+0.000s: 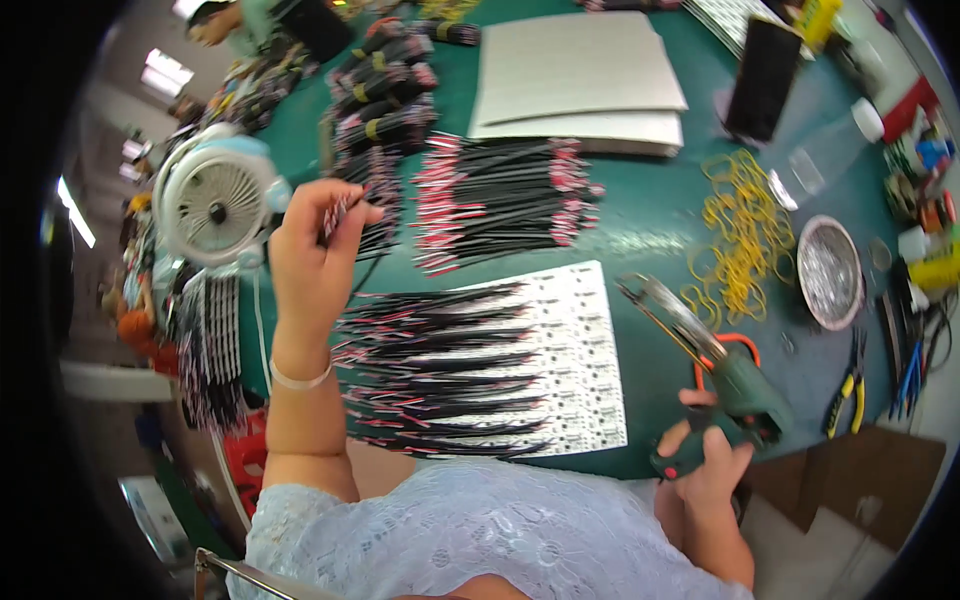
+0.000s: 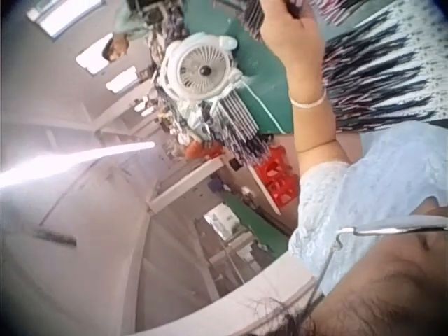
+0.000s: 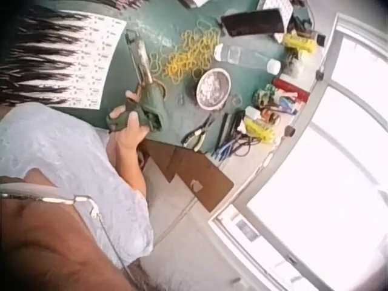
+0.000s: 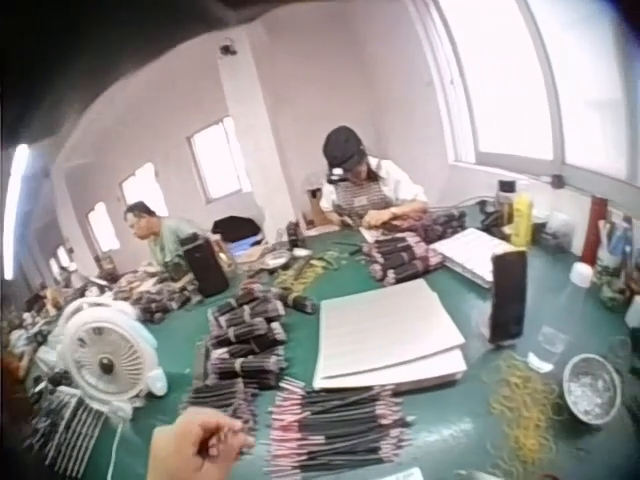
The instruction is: The person positions bundles of wires onto a circuit board panel and solders the wire ends to the board using a handheld soldering tool.
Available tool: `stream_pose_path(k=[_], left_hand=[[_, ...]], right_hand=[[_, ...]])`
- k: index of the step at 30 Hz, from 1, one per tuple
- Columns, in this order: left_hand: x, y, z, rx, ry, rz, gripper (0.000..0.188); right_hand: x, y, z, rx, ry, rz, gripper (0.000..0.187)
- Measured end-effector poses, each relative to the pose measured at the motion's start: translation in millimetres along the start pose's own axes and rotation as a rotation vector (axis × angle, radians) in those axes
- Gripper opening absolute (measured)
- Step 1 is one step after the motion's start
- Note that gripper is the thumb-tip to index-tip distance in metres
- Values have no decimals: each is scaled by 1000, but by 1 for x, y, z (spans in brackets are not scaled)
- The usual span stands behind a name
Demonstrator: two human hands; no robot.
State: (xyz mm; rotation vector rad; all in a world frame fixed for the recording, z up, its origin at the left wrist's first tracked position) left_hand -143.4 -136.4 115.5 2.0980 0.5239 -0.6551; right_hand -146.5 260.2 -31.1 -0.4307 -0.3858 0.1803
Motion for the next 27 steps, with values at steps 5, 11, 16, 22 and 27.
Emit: stream_pose_path(k=[5, 11, 16, 22, 27], left_hand=[[-5, -79, -65, -194, -396, 428, 20], [28, -116, -30, -156, -265, 580, 29], [44, -127, -17, -70, -92, 693, 37], [-19, -83, -42, -234, -363, 532, 30], [-7, -112, -70, -255, -453, 619, 26]], right_hand=[[-29, -17, 14, -6, -75, 59, 60], [-34, -7, 78, 638, 168, 96, 65], [-51, -14, 73, 543, -21, 112, 66], [-72, -25, 48, 311, -136, 68, 66], [-93, -36, 38, 173, -62, 92, 63]])
Point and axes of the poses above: each hand's wrist, its own x-axis away from the middle knuckle, its own y-axis out of the back of the hand, z = x × y, the point moved 6 cm from there along -x, towards the middle knuckle, and after that the axes turned 13 degrees about -y, right-handed, at the moved point
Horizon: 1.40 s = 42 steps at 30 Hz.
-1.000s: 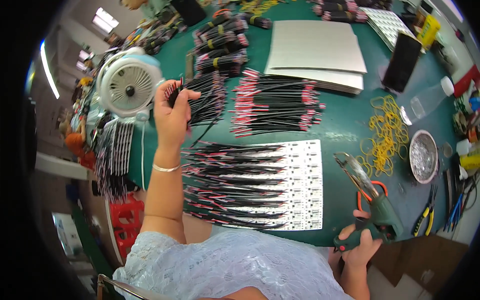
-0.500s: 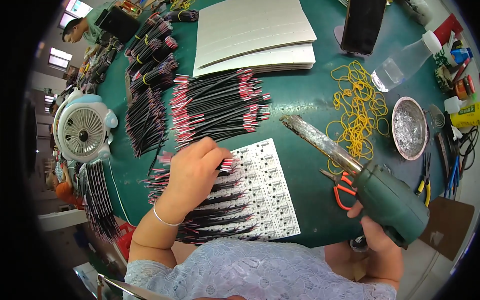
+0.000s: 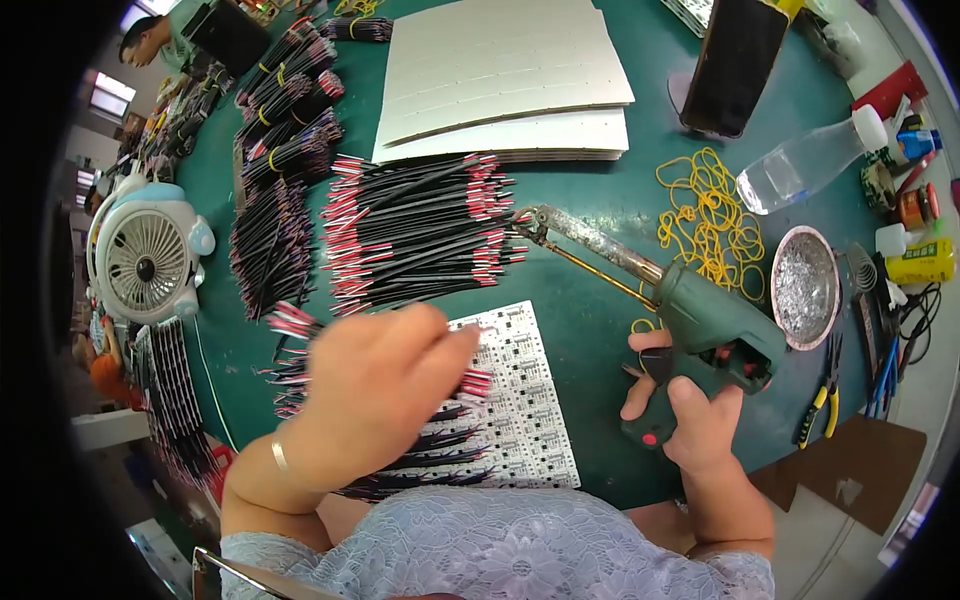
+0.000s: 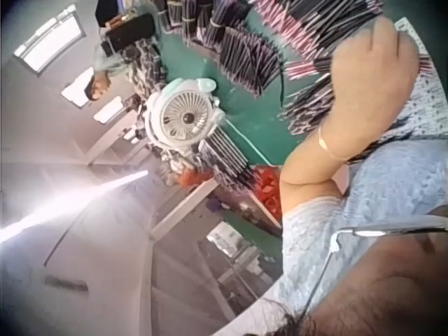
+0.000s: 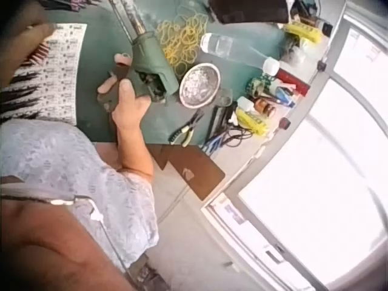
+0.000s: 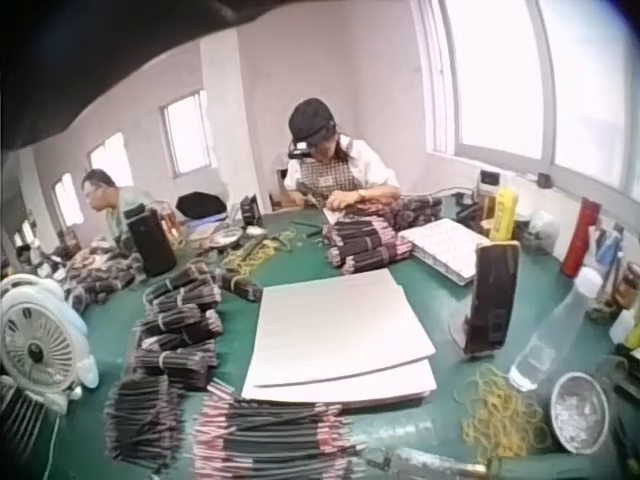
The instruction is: The person positions bundles of wires onto a circuit board panel and solders the wire ends to the board using a handheld soldering tool.
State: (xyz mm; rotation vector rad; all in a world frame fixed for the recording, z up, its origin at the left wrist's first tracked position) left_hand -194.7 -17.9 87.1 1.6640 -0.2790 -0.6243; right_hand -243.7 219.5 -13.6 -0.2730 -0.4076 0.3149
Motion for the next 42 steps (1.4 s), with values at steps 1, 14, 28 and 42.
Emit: stream_pose_path(k=[1, 14, 28, 42], left_hand=[[8, -21, 0, 40, 35, 47, 26], [43, -79, 13, 94, 89, 16, 24], [40, -78, 11, 108, 98, 31, 16], [40, -78, 12, 128, 109, 21, 12]], right_hand=[[0, -2, 2, 72, 24, 5, 62], [44, 0, -24, 469, -67, 125, 56], [48, -15, -28, 926, 101, 131, 35], [50, -7, -33, 875, -48, 53, 33]])
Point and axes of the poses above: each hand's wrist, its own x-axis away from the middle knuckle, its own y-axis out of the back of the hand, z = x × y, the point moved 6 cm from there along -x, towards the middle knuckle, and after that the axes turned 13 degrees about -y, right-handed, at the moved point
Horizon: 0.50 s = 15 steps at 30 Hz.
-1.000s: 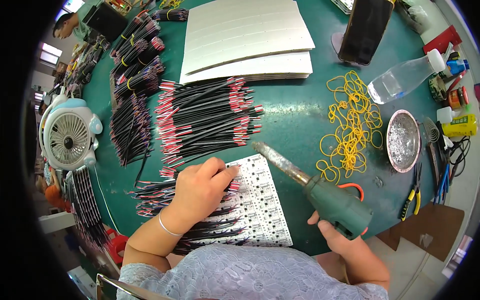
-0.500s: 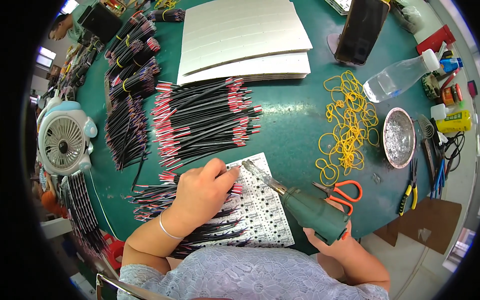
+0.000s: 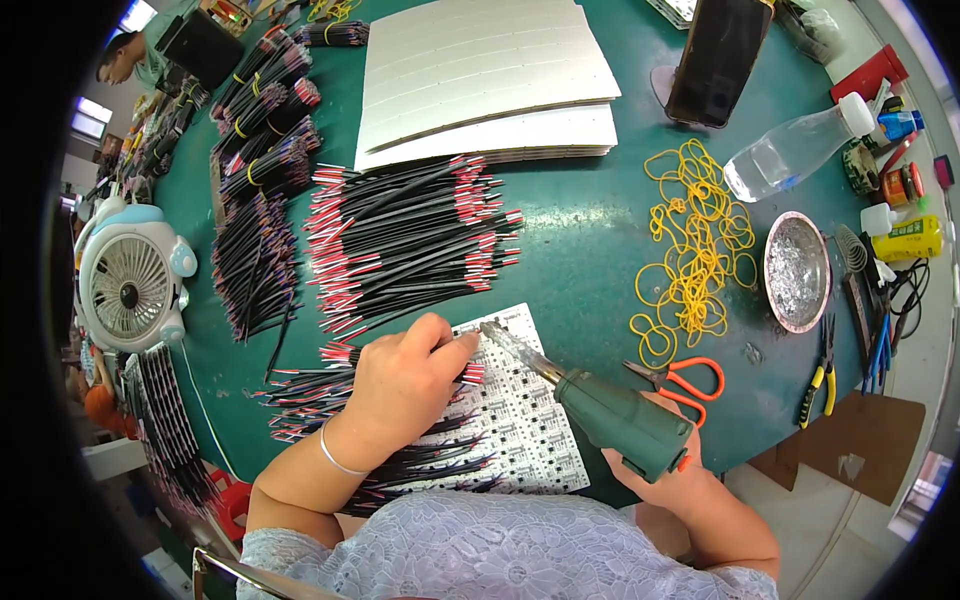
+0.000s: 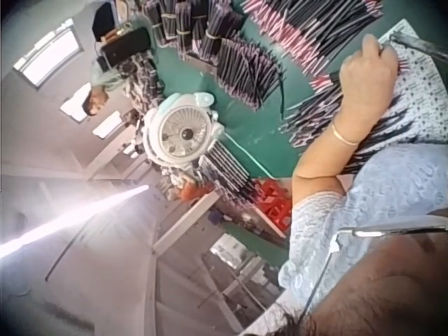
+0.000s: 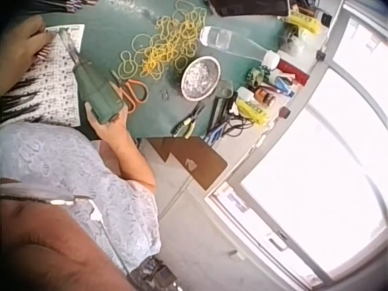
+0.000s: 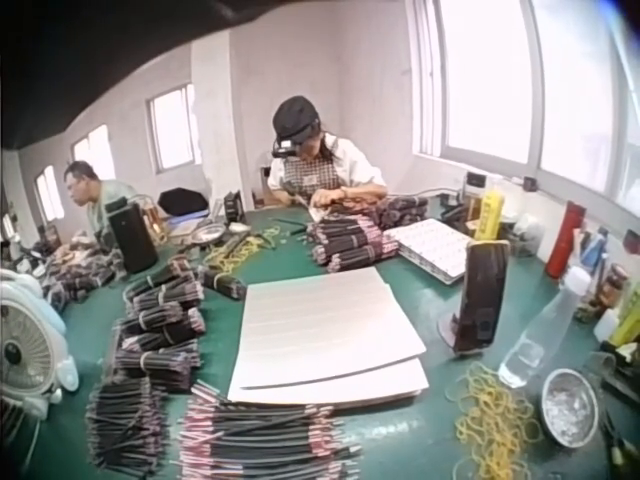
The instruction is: The person positions bundles of wires onto a circuit board panel and solders the wire ends to the board using a handheld soldering tool.
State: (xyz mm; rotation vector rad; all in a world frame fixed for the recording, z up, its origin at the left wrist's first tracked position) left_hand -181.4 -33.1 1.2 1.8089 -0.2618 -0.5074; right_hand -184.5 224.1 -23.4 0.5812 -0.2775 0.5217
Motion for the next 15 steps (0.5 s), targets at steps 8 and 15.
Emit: stream_pose_path(k=[8, 15], left_hand=[[-3, 2, 1, 15, 7, 31, 15], [3, -1, 14, 154, -27, -11, 25]], right_hand=[[2, 4, 1, -495, -39, 70, 55], [7, 0, -5, -493, -32, 82, 57]])
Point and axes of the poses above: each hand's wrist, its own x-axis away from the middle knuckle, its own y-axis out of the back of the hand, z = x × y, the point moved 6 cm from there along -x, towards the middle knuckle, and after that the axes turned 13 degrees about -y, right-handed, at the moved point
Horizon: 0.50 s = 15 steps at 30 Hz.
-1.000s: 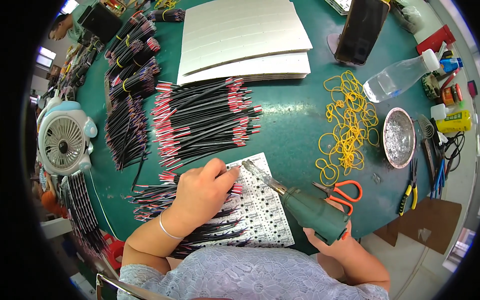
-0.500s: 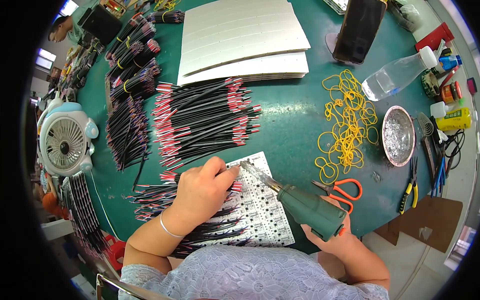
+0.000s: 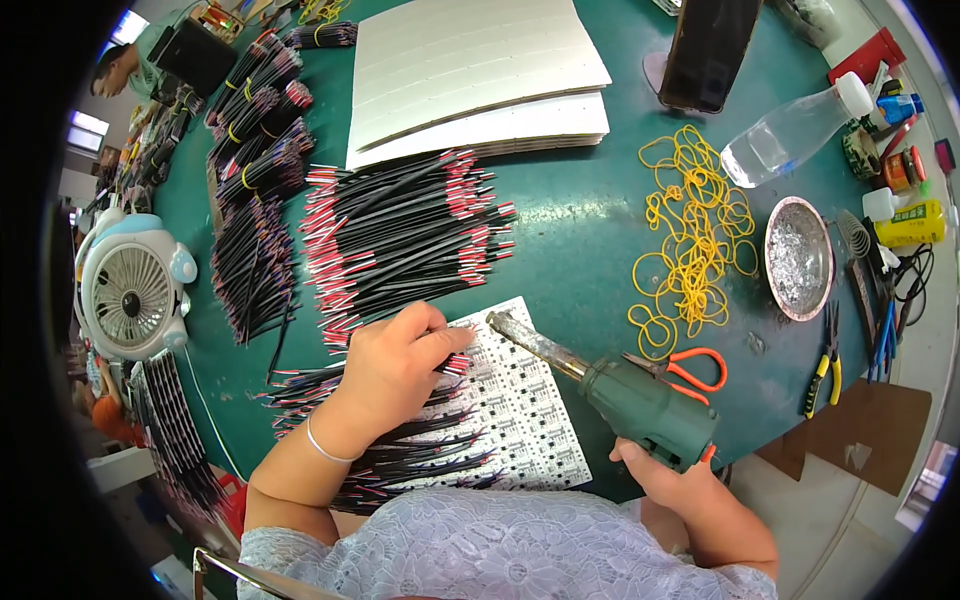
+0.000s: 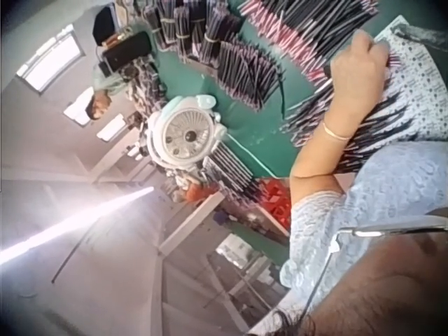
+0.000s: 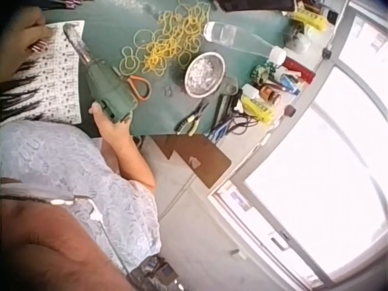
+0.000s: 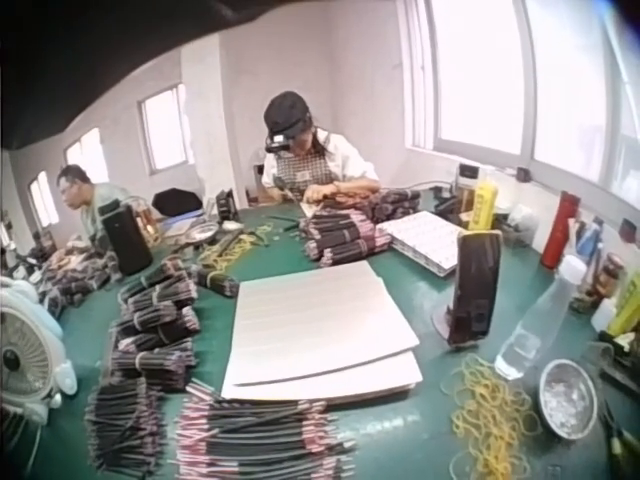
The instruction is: The person positions bundles of wires onto a circuit board panel and solders the wire ends to the board using a handheld soldering tool.
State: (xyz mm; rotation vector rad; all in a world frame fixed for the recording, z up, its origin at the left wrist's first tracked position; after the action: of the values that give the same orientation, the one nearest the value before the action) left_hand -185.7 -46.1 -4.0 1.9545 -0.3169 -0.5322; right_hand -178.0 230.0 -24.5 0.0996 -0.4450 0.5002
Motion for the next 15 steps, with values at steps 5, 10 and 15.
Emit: stream_pose_path(k=[5, 10, 15], left_hand=[[0, 1, 1, 13, -12, -5, 23], [-1, 1, -3, -5, -17, 19, 23], [-1, 0, -3, -19, -19, 32, 23]], right_hand=[[1, -1, -3, 149, -25, 23, 50], [-2, -5, 4, 109, -57, -46, 36], [-1, 0, -4, 348, -66, -77, 27]])
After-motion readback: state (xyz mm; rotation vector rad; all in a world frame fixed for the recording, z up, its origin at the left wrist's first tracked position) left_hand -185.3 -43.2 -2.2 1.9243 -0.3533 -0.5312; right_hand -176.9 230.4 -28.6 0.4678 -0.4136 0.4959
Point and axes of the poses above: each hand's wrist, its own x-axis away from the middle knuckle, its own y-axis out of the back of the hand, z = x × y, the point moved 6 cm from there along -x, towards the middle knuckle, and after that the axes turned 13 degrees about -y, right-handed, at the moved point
